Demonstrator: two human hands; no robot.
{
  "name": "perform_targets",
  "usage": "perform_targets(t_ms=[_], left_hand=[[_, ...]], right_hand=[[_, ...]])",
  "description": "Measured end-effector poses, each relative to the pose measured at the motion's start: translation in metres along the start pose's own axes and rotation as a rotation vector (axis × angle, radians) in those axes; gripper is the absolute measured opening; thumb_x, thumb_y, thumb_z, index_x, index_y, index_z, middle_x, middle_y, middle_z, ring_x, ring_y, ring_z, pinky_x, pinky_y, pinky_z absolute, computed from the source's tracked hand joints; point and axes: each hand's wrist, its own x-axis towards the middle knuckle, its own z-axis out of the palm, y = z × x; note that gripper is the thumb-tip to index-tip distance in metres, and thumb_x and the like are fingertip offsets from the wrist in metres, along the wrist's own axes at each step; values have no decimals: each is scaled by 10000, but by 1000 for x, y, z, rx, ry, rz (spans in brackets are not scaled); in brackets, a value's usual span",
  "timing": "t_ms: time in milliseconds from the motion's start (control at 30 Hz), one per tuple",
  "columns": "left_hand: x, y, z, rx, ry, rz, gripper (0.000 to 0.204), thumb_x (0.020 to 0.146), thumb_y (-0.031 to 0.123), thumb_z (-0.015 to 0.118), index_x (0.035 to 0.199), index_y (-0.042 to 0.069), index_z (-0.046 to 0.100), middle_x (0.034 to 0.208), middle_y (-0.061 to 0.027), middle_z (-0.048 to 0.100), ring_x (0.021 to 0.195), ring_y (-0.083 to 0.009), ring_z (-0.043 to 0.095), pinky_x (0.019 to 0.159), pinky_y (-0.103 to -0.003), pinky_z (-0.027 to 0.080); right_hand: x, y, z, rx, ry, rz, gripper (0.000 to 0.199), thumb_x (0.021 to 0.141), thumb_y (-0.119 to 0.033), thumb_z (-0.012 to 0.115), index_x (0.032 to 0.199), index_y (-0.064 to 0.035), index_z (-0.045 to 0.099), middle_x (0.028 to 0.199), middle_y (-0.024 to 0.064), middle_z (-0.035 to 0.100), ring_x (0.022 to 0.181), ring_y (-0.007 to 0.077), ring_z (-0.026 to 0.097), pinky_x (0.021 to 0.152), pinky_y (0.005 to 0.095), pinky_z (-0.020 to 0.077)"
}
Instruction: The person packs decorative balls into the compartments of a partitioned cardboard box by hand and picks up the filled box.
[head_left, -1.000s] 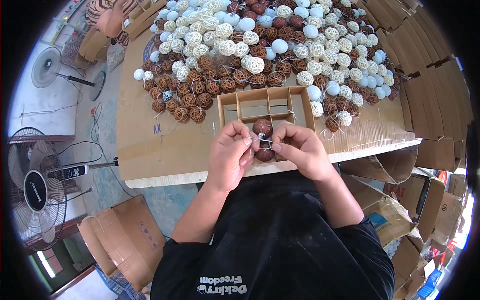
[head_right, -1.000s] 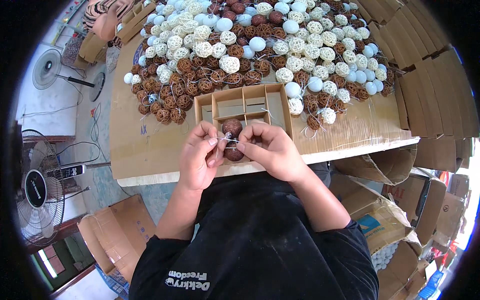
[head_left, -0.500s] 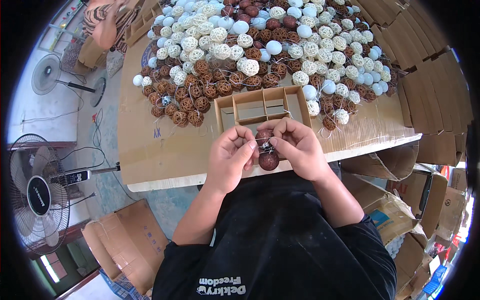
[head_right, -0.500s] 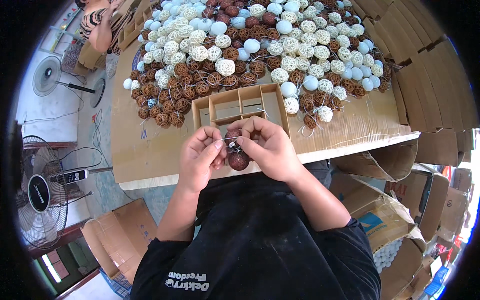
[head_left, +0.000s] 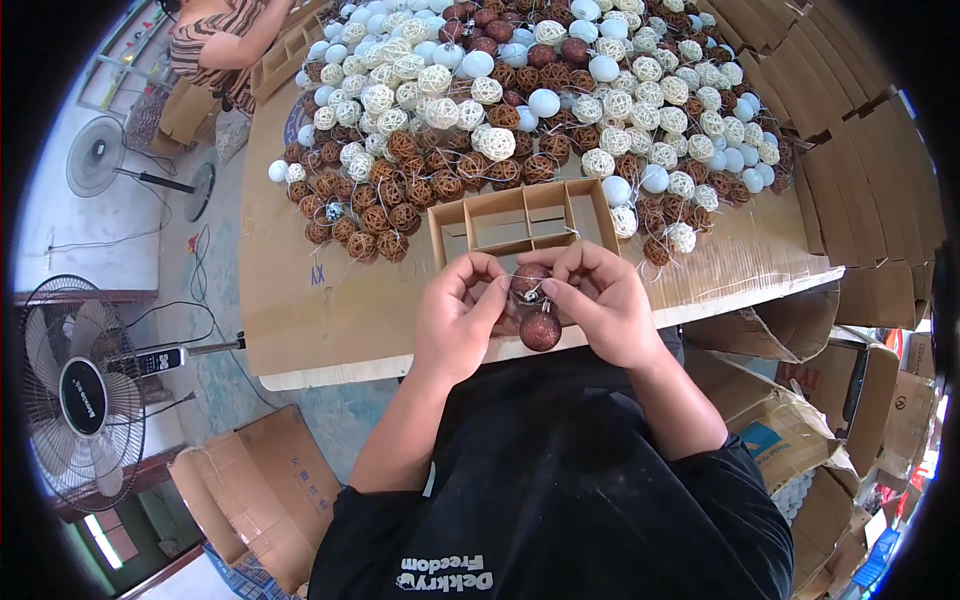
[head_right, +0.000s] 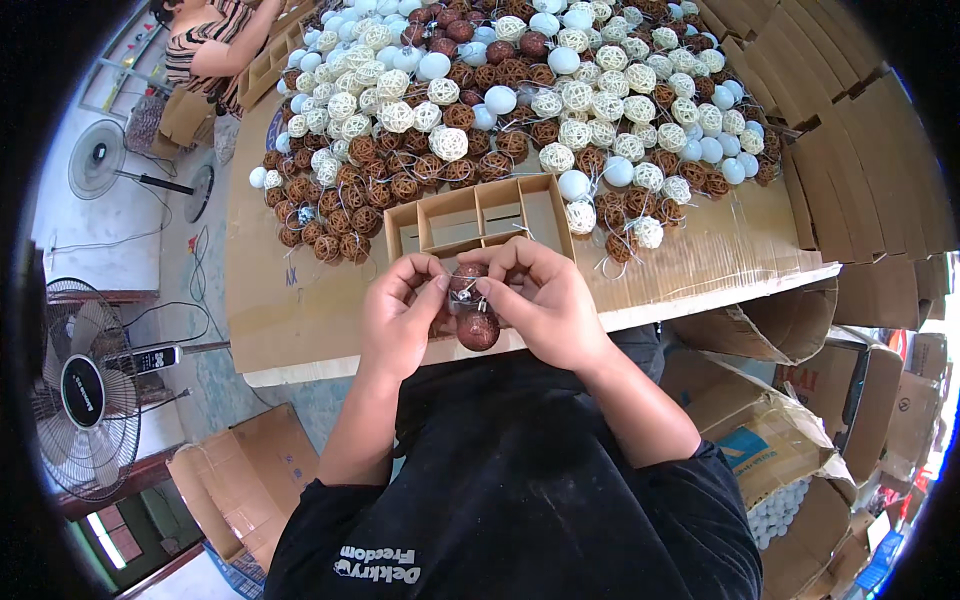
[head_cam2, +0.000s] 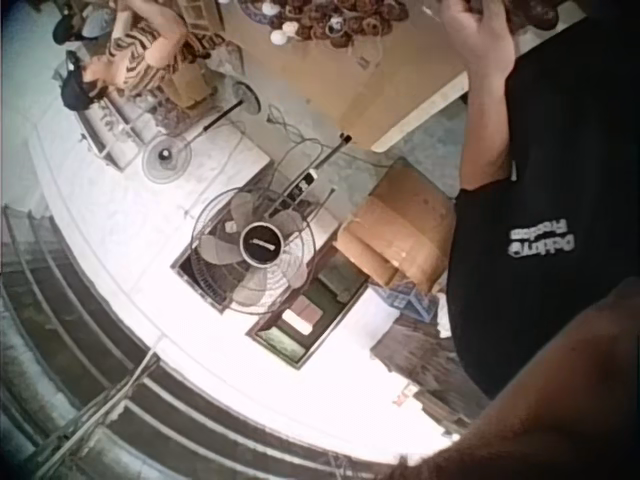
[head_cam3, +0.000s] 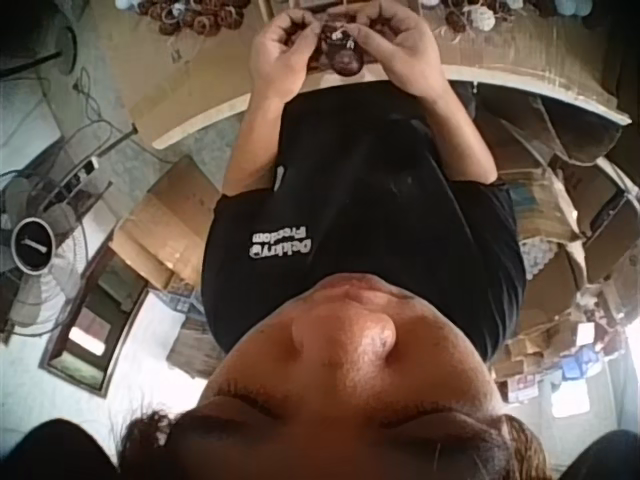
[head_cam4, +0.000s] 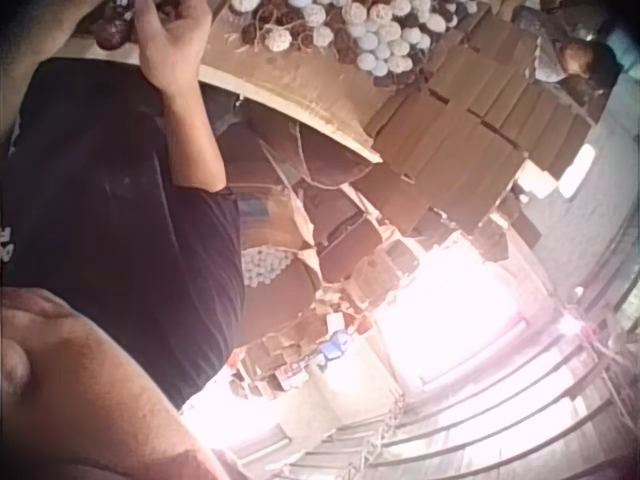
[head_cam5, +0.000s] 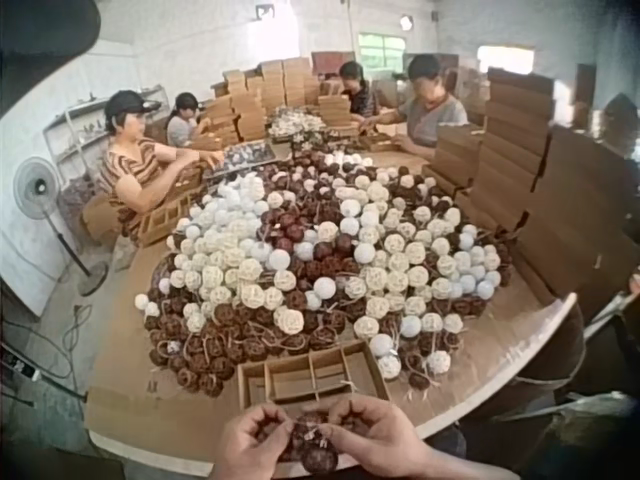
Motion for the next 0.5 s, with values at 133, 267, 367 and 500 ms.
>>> perform_targets(t_ms=[133,267,367,500], left_hand=[[2,1,3,-36,-9,-3,62,1058,56,601,1086,3,585,897,-54,686,787,-103,698,728,-287,639],[5,-2,1,21,-38,48,67,1060,55,604,1093,-1,584,927,-53,686,806,-99,697,734,-272,624],[7,-5,5,115,-5,80,71,1059,54,608,1095,-1,581,933,-41,675,812,-92,694,713,-252,599],[10,-11,3,113,12,151,57,1053,44,606,1087,7,578,955,-30,660,780,-57,643,652,-226,542]], right_hand=[[-1,6,6,164,40,-52,61,1043,35,578,1009,5,538,1343,219,642,1129,151,639,1006,331,553],[0,8,8,143,86,-83,53,1053,39,551,1017,5,532,1351,232,641,1130,146,633,1017,320,527],[1,13,5,125,92,-93,45,1057,41,535,1031,6,522,1340,226,641,1124,142,629,1016,311,514],[-2,16,16,-50,173,-232,106,1040,93,519,1103,10,506,1350,167,569,1166,131,601,1032,298,488]])
